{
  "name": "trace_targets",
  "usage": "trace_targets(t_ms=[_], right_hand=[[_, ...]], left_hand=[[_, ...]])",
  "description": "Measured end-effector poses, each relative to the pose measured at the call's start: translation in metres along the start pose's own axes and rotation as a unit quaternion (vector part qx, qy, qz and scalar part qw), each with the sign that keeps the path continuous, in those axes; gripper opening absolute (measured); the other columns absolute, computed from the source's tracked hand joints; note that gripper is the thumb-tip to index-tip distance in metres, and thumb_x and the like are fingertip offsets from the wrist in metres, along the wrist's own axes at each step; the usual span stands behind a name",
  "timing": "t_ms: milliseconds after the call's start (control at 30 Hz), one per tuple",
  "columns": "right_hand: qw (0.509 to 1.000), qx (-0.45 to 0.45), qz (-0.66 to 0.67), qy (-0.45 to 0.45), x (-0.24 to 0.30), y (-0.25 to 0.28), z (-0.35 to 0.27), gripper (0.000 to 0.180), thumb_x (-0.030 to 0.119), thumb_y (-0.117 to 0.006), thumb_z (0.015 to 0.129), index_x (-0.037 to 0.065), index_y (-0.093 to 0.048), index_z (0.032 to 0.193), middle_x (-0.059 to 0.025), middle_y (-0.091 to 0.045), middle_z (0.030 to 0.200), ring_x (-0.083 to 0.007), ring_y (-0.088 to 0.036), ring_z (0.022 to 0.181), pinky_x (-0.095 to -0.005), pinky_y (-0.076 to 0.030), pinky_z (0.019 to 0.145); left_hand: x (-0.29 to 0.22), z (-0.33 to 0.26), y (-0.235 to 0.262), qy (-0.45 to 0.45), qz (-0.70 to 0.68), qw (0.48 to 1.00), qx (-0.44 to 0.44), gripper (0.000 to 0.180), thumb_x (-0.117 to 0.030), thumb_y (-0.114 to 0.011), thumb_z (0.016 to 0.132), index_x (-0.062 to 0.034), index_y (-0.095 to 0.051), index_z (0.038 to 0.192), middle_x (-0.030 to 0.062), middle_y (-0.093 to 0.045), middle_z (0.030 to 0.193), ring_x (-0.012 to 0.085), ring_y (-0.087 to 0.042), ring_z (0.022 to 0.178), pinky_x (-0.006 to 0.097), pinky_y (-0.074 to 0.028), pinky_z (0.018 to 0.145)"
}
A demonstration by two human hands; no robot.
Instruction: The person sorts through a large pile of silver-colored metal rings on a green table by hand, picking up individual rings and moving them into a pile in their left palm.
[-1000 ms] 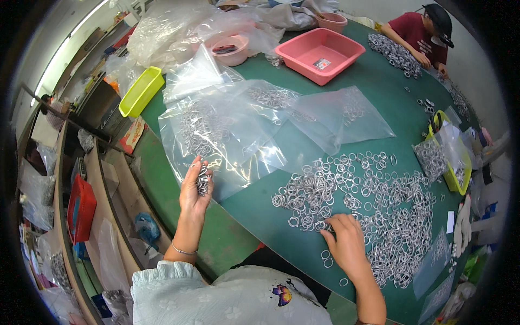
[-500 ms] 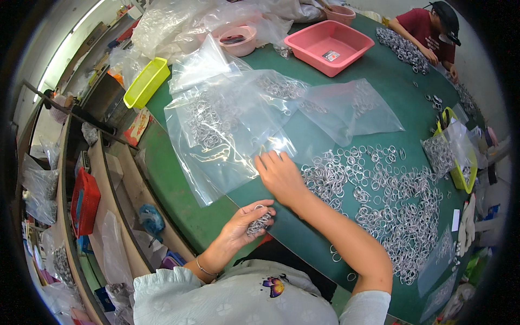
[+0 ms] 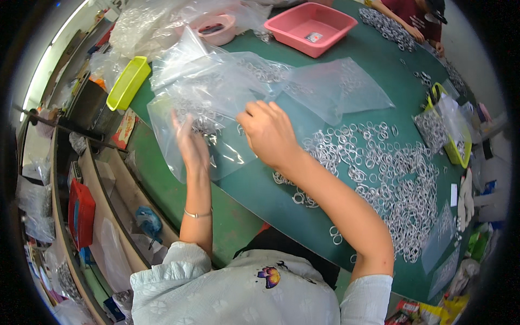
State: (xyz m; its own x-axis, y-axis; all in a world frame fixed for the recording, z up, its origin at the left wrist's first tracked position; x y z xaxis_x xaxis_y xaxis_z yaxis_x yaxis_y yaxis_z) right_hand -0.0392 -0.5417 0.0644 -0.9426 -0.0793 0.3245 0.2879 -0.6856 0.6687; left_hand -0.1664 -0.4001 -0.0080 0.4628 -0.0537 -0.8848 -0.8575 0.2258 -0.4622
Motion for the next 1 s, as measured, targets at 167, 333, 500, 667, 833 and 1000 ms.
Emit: trace_targets(t_ms=[167, 333, 500, 667, 833, 1000], right_hand=[[0.983, 0.113, 0.103, -0.107, -0.012, 0.019, -0.039, 0.016, 0.013, -0.067, 0.077, 0.006, -0.062, 0.091, -0.0112, -0.059, 0.091, -0.0291, -0.056, 0.089, -0.0391, -0.042, 0.077], [0.962, 0.265, 0.012, -0.061, 0.003, 0.031, -0.122, 0.048, 0.022, -0.072, 0.074, 0.012, -0.055, 0.117, -0.0123, -0.048, 0.121, -0.0358, -0.04, 0.121, -0.0485, -0.033, 0.1], [0.971, 0.217, -0.042, -0.096, -0.017, 0.059, -0.154, 0.038, 0.009, -0.07, 0.071, 0.008, -0.057, 0.107, -0.0101, -0.054, 0.108, -0.0287, -0.051, 0.102, -0.0407, -0.04, 0.088], [0.97, 0.137, -0.032, -0.198, -0.037, 0.103, -0.176, 0.027, 0.003, -0.068, 0.075, 0.003, -0.059, 0.1, -0.0111, -0.059, 0.099, -0.0282, -0.056, 0.09, -0.0368, -0.042, 0.081], [0.948, 0.076, -0.067, -0.303, -0.048, 0.139, -0.187, 0.023, 0.005, -0.068, 0.077, 0.002, -0.061, 0.099, -0.0131, -0.061, 0.091, -0.0294, -0.056, 0.085, -0.0355, -0.042, 0.078], [0.854, -0.041, 0.194, -0.481, -0.053, 0.137, -0.219, 0.018, 0.011, -0.056, 0.092, -0.004, -0.063, 0.101, -0.0087, -0.066, 0.084, -0.0145, -0.062, 0.077, -0.0266, -0.048, 0.071]], left_hand=[[-0.004, -0.012, -0.002, -0.001, 0.07, 0.997, 0.019, 0.066, -0.009, -0.055, 0.089, -0.0021, -0.022, 0.146, 0.0159, -0.023, 0.15, 0.026, -0.025, 0.137, 0.036, -0.019, 0.111], [0.022, -0.077, -0.007, 0.058, 0.145, 0.982, 0.109, 0.049, -0.003, -0.055, 0.088, -0.0024, -0.043, 0.135, 0.0118, -0.039, 0.139, 0.02, -0.043, 0.121, 0.029, -0.034, 0.1], [0.032, -0.134, -0.025, -0.004, 0.339, 0.883, 0.326, 0.034, 0.003, -0.06, 0.081, -0.0023, -0.058, 0.114, 0.0091, -0.054, 0.118, 0.0191, -0.053, 0.107, 0.027, -0.043, 0.087], [0.031, -0.168, -0.059, -0.163, 0.477, 0.745, 0.436, 0.036, 0.001, -0.068, 0.073, -0.0049, -0.061, 0.107, 0.0094, -0.054, 0.115, 0.0294, -0.053, 0.101, 0.036, -0.042, 0.087], [0.044, -0.165, -0.061, -0.126, 0.433, 0.775, 0.442, 0.029, 0.004, -0.07, 0.069, -0.0033, -0.063, 0.097, 0.0084, -0.055, 0.108, 0.0251, -0.052, 0.089, 0.035, -0.044, 0.08], [0.046, -0.178, -0.066, -0.092, 0.371, 0.798, 0.466, 0.027, 0.008, -0.064, 0.077, -0.0023, -0.063, 0.101, 0.0106, -0.057, 0.108, 0.0238, -0.059, 0.092, 0.031, -0.05, 0.072]])
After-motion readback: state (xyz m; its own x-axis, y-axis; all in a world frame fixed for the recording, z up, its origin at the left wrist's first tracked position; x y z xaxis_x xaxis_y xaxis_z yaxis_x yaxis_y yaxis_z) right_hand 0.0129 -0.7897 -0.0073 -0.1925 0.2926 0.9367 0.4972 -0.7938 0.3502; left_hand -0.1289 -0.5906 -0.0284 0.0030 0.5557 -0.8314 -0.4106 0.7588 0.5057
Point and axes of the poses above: each hand's wrist, its own z-axis towards the middle knuckle, its own y-axis out of the back of the hand, x = y × z, the point moved 6 cm from there along z, towards the middle knuckle
